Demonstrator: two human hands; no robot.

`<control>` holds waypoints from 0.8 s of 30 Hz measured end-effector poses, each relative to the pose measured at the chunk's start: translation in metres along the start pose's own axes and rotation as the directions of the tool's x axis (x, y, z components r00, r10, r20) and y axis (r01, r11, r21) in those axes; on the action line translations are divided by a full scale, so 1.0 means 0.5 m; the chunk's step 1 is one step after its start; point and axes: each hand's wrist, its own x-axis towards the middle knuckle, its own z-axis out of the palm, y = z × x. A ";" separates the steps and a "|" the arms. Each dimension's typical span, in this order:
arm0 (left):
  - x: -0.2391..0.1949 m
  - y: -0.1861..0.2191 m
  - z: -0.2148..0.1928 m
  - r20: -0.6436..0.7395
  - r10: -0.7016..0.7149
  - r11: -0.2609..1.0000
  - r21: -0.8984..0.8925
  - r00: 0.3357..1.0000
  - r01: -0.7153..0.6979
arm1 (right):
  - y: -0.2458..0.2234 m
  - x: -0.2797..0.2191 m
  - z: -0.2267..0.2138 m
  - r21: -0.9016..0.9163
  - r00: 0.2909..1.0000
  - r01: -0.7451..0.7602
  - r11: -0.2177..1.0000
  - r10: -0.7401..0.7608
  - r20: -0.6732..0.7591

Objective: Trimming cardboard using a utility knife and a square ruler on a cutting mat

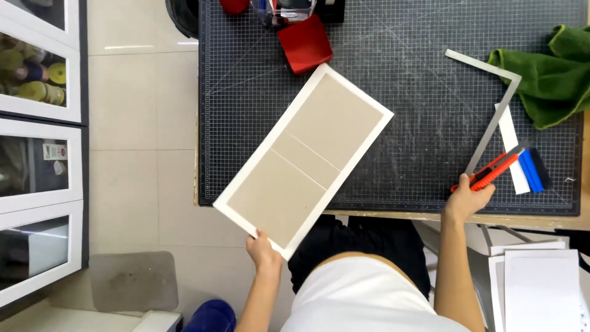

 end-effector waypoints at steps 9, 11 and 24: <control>-0.078 -0.110 0.134 0.428 -0.389 0.916 0.091 0.816 0.390 | 0.075 0.066 -0.002 0.079 0.996 -0.065 0.995 0.059 0.073; -0.113 -0.157 0.180 0.516 -0.515 0.856 0.275 0.684 0.437 | 0.078 0.077 -0.011 0.085 0.988 -0.094 0.992 0.082 0.132; -0.249 -0.255 0.321 0.517 -0.838 0.541 0.753 0.173 0.374 | 0.147 0.186 -0.049 -0.236 0.972 0.235 0.943 -0.224 0.071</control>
